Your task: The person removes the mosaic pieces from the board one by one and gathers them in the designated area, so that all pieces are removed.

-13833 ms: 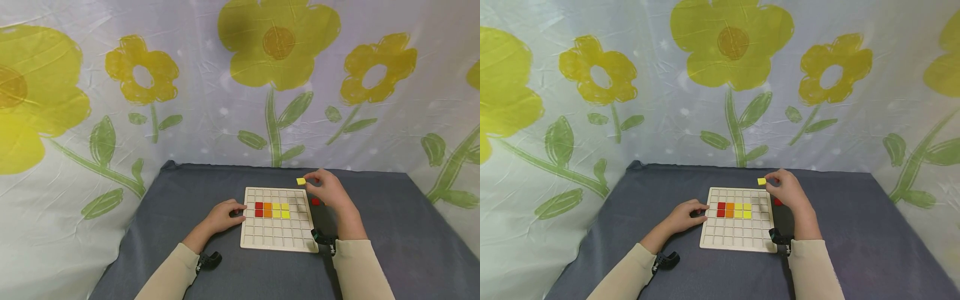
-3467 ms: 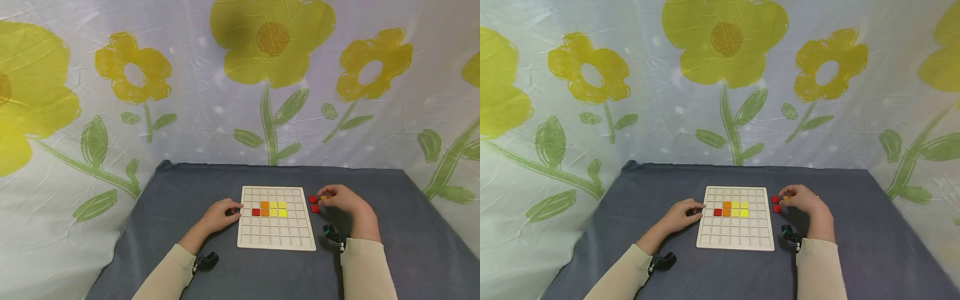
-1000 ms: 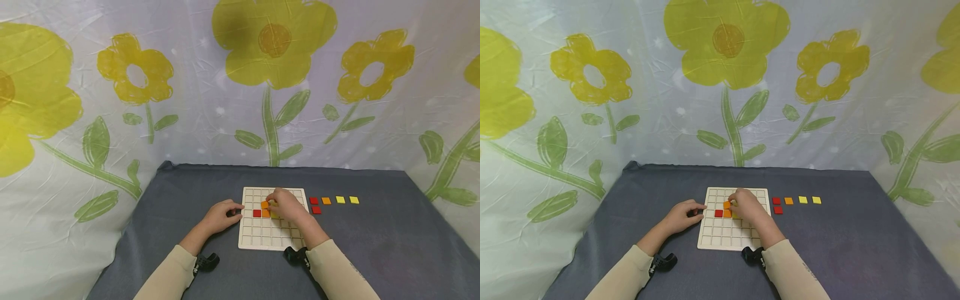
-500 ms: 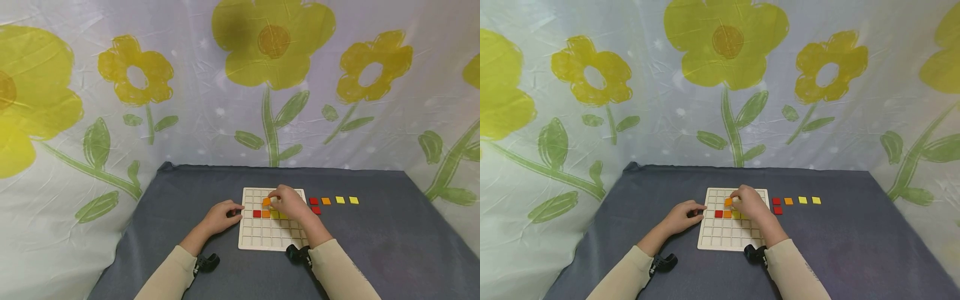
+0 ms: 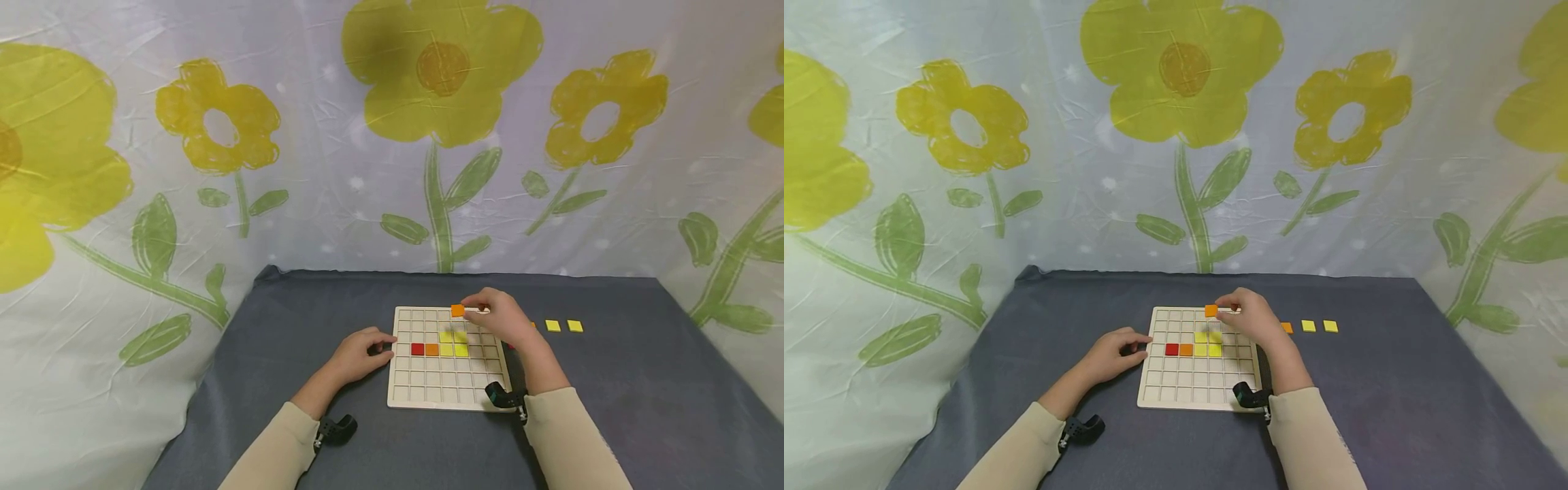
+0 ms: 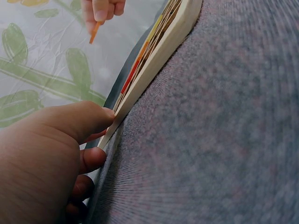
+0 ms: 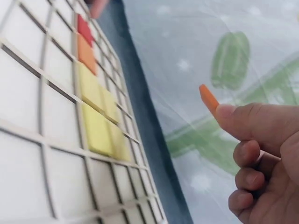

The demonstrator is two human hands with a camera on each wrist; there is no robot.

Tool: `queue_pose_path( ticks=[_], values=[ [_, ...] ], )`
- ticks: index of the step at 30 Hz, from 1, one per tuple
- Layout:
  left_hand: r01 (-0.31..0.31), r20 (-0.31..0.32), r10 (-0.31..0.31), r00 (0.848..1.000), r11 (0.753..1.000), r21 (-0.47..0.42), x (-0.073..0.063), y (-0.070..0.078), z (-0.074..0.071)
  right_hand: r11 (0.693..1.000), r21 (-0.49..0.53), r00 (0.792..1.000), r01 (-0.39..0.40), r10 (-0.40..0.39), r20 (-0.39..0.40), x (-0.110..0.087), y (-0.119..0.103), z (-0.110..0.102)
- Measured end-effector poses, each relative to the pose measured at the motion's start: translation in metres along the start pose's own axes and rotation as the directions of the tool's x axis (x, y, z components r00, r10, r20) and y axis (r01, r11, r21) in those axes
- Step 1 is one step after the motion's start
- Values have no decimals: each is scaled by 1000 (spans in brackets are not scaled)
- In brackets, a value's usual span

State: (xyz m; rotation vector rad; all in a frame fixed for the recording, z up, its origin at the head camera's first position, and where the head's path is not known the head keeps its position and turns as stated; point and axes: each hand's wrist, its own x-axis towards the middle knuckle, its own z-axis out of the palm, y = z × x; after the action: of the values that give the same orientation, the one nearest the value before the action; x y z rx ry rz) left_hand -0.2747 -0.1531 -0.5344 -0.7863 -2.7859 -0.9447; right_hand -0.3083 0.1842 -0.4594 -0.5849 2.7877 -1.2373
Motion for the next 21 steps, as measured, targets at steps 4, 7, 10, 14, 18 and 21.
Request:
queue_pose_path(
  ticks=[4,7,10,14,18,21],
  values=[
    [-25,-13,25,1000,1000,1,0,-1,0,1000,17,999,-5,5,-32,-2,5,-12],
    [-10,-6,10,1000,1000,-4,-1,0,0,1000,29,999,-7,8,-52,-5,9,-20],
    [15,6,-15,1000,1000,-4,-1,1,0,999,47,998,-18,21,-59,-9,11,-28],
    [31,11,-31,999,1000,-2,-1,1,0,996,69,995,-63,68,-68,-15,16,-39],
    [29,12,-29,1000,1000,-5,-1,1,0,992,81,990,-97,105,-91,-21,21,-49],
    [29,13,-29,999,1000,-5,-1,1,0,991,79,988,-112,120,-97,-27,24,-58]
  ],
)
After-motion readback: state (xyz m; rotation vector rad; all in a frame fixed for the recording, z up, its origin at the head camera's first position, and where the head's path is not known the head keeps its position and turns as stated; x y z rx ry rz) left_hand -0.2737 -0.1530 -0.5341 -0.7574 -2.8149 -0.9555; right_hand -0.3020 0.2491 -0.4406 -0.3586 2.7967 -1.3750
